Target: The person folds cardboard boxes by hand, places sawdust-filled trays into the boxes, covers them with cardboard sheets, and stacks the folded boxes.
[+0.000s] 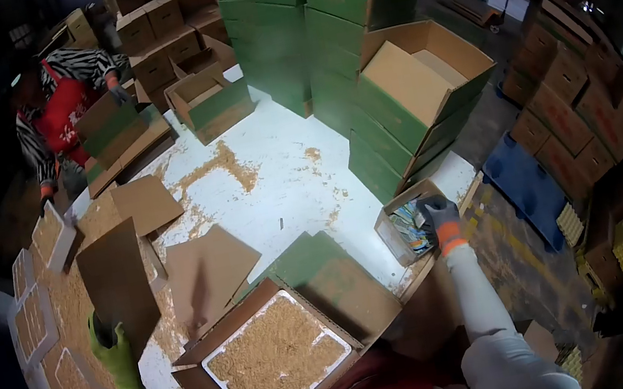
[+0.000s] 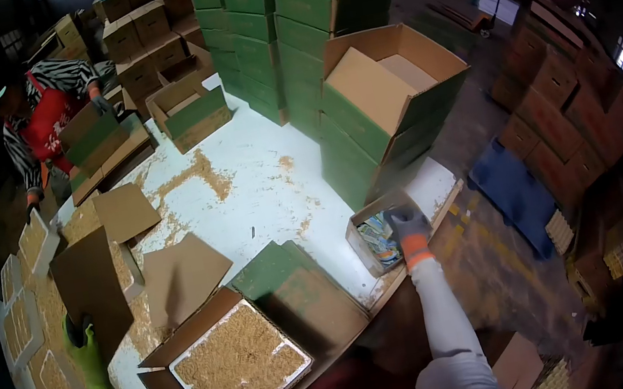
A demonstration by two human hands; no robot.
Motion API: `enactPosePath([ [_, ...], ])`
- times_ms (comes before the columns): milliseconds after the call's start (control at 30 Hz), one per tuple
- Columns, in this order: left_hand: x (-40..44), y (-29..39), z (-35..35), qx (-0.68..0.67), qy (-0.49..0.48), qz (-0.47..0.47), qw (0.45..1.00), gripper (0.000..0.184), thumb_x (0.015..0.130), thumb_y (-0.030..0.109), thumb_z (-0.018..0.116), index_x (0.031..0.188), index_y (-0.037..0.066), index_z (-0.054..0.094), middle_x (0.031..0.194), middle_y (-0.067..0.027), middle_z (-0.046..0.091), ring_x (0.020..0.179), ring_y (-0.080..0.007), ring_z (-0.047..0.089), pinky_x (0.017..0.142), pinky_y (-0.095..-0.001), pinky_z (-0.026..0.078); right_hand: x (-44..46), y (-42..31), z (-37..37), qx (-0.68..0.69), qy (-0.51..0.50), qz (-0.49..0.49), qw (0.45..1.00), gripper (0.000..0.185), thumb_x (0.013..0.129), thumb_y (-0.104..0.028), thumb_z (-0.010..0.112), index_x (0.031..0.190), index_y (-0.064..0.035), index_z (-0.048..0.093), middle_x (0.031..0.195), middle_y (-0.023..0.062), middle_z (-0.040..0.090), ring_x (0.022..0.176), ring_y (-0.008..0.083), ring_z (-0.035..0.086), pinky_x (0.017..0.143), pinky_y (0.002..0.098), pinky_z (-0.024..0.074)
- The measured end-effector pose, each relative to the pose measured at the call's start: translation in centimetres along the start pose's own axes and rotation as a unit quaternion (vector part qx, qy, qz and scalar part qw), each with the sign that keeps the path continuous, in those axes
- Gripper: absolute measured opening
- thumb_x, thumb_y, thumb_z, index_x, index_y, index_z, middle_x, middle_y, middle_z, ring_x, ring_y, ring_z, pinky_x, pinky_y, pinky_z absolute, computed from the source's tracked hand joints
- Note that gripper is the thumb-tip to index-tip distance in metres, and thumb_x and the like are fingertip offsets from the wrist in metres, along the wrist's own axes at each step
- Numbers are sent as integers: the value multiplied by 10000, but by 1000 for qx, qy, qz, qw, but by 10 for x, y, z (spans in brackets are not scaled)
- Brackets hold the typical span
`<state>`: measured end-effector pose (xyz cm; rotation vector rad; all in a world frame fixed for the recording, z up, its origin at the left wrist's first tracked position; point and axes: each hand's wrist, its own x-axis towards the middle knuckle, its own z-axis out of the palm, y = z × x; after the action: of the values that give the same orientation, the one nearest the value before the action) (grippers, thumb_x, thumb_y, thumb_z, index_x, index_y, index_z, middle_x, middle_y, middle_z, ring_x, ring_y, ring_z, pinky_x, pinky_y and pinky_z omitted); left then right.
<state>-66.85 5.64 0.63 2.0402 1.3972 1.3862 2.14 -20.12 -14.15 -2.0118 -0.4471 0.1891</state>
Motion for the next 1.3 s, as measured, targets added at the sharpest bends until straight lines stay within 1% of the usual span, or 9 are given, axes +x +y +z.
enactPosePath([
  [100,-30,140,-4,106,-14,137,985,475,782,-26,654,1247,-23,557,1188,-205,579,1077,-368,575,913,-402,466,-121,-159,-16,273,-216,15,937,53,783,-19,695,809,-59,671,724,-16,586,633,117,550,583,260,471],
  [267,-116,246,19,354,-244,371,823,562,789,114,649,1331,251,593,966,-42,550,833,-192,558,632,-324,490,-223,-239,19,76,-408,-545,728,229,711,-16,696,928,-84,682,925,117,590,852,274,577,708,357,488],
  [500,-161,209,72,130,-531,222,808,530,867,203,579,1380,111,488,1095,-145,568,945,-314,606,771,-399,521,-188,-224,5,224,-358,-180,889,138,901,-31,583,977,21,686,874,58,607,753,118,564,684,261,449],
  [600,-154,214,56,85,-606,107,783,510,848,270,660,1336,163,559,1188,-155,580,1047,-356,599,898,-438,496,-171,-201,16,152,-371,-283,871,166,927,-91,603,1011,24,688,864,42,610,731,105,559,669,254,454],
  [700,-133,234,-9,-38,-384,145,911,470,831,187,687,1283,103,590,1204,-166,586,1029,-347,610,905,-425,501,-173,-198,15,144,-430,-228,862,171,921,-88,611,1037,10,690,892,40,623,761,102,577,692,245,469],
  [833,-195,144,-50,-172,-37,-216,960,470,792,44,710,1243,13,577,1322,-132,553,1081,-272,618,953,-378,497,-211,-169,48,170,-533,-206,803,259,804,-7,643,1056,-30,699,1125,102,590,1053,227,569,865,350,477],
  [967,-189,154,21,179,-293,73,936,657,721,306,823,1291,89,580,1316,-158,536,1255,-347,454,1039,-453,405,-246,-186,85,-191,-534,-518,641,515,736,-425,760,1135,-107,686,1180,133,561,1111,318,493,994,457,393],
  [1067,-204,133,32,92,-118,-31,988,795,638,304,882,1315,60,544,1356,-182,474,1209,-369,466,1005,-463,411,-255,-161,88,9,-325,-366,872,812,695,-616,745,1317,-120,577,1294,179,509,1212,359,457,1060,479,349],
  [1300,-213,93,62,-370,-4,-464,805,508,953,182,637,1375,1,419,1144,-100,599,978,-172,612,929,-353,509,-242,-147,98,195,-588,68,782,1047,745,-486,802,1498,23,282,1503,189,375,1392,302,357,1120,371,325],
])
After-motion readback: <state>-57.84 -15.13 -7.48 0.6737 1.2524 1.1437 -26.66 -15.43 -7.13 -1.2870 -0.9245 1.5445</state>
